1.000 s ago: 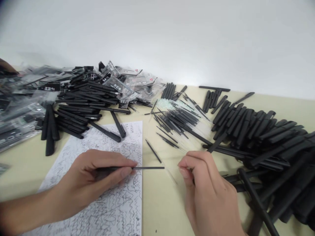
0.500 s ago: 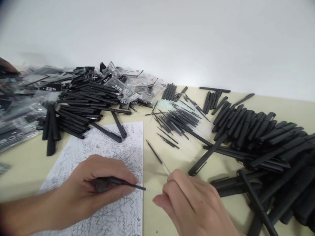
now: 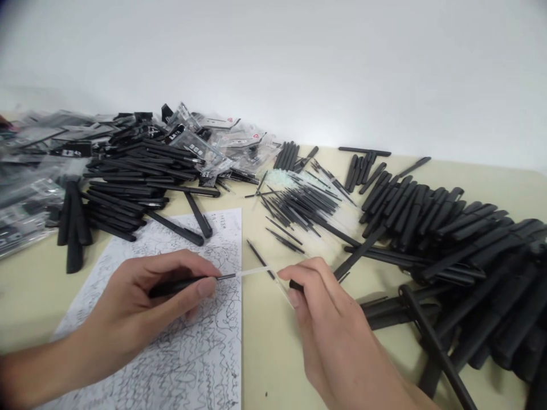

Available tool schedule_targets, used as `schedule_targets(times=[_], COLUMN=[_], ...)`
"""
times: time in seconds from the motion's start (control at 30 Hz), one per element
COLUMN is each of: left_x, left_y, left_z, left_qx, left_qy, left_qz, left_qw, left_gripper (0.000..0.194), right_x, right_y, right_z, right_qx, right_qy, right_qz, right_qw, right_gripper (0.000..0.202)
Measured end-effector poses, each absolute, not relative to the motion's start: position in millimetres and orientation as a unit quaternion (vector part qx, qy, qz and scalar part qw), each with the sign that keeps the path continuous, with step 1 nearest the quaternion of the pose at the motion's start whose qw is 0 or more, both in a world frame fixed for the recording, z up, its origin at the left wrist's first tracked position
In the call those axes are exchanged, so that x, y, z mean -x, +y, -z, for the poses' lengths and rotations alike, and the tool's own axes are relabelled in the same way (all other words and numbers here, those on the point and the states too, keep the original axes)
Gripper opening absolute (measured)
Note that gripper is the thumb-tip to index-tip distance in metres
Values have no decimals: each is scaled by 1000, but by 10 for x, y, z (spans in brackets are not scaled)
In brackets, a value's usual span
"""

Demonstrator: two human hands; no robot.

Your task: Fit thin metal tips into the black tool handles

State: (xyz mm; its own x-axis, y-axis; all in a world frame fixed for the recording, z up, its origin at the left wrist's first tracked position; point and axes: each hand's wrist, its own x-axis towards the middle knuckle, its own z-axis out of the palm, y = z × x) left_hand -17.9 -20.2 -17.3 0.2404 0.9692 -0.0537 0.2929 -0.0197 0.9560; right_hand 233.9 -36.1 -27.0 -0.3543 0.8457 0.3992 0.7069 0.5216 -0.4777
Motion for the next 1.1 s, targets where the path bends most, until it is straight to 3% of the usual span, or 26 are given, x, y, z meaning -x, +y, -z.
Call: schedule_targets(times=[0.2, 0.43, 0.67, 0.87, 1.1], left_x=[174, 162, 151, 164, 179], left_y=[-217, -220, -243, -244, -234], left_z=[158, 146, 121, 123, 169], left_qx=[-656, -691, -724, -689, -667], left_qy=[488, 477, 440, 465, 464], left_qz=[-334, -309, -309, -318, -323], left_qw=[469, 447, 432, 456, 485], left_gripper=[8, 11, 12, 9, 10], right_x=[-2421, -2389, -2434, -2362, -2389], right_y=[-416, -410, -508, -447, -467], right_z=[375, 321, 326, 280, 275], right_qx=[484, 438, 371, 421, 478], right_qy=[-804, -830, -876, -840, -806], right_qz=[-117, -122, -38, -50, -39], right_qw=[324, 324, 305, 339, 347], right_gripper=[24, 15, 30, 18, 18])
